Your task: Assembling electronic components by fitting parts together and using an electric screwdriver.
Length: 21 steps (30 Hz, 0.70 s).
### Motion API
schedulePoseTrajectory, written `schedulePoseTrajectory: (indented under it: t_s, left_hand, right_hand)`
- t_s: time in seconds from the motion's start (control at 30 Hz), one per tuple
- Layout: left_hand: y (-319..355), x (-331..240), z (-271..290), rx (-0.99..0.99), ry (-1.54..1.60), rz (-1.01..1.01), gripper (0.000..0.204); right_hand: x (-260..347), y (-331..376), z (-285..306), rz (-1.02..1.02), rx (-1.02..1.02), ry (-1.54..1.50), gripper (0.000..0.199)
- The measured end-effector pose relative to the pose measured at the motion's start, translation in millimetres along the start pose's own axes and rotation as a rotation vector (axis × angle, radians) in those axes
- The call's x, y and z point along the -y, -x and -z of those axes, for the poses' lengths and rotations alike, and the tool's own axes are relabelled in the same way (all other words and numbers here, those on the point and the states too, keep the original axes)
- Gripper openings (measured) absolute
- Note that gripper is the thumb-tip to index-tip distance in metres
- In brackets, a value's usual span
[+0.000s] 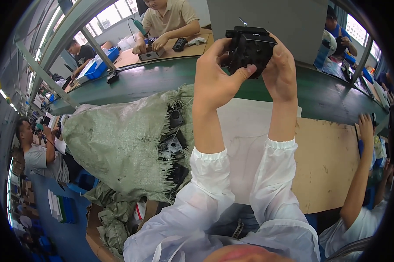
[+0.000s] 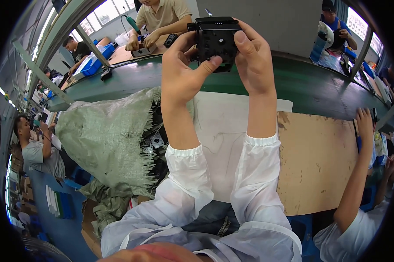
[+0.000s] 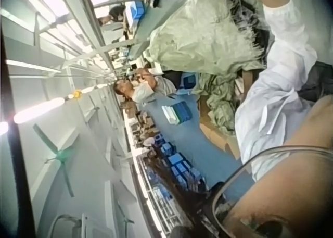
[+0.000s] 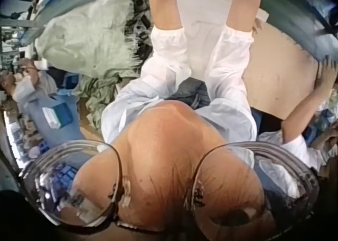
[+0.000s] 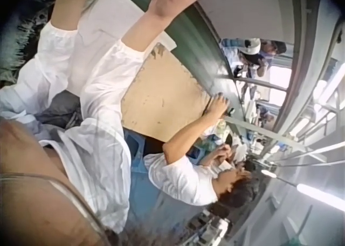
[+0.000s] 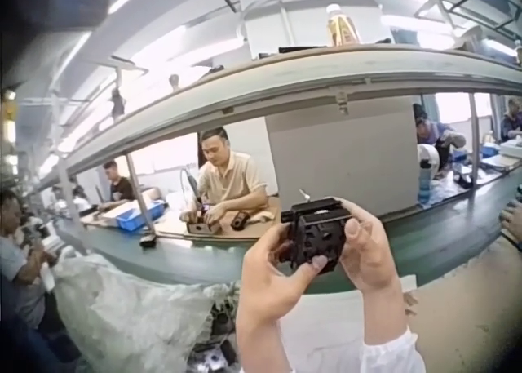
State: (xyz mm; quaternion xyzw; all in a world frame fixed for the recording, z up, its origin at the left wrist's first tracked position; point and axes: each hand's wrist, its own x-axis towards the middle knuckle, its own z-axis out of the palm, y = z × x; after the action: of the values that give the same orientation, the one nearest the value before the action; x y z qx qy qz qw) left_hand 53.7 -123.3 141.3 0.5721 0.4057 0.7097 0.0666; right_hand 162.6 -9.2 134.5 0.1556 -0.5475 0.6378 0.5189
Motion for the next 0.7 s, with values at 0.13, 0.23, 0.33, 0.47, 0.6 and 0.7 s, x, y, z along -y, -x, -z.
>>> schedulePoseTrajectory:
  t_s: [0.13,0.23,0.33,0.47,0.6,0.7]
  left_hand:
    - [2.6,0.7,5.8,0.037,-0.040,0.004,0.060]
    - [3.0,2.7,5.9,0.084,-0.070,0.006,0.061]
    - [1.3,5.9,-4.2,0.048,-0.027,0.024,0.062]
    - [-1.1,7.2,-13.8,-0.026,0.053,0.047,0.063]
    - [-3.8,6.2,-18.1,-0.080,0.134,0.053,0.065]
    - [-4.6,6.8,-19.6,-0.074,0.172,0.017,0.067]
  right_hand:
    - [0.9,3.4,-3.5,-0.016,0.006,0.012,0.050]
    - [3.8,5.5,0.2,-0.041,-0.014,0.030,0.050]
    - [4.3,4.5,11.0,-0.049,-0.046,-0.020,0.054]
    - [-4.1,3.7,16.2,0.037,-0.053,-0.154,0.054]
    - [-6.2,1.2,20.4,0.138,-0.035,-0.301,0.054]
    - [-6.4,-0.1,23.3,0.168,0.015,-0.395,0.056]
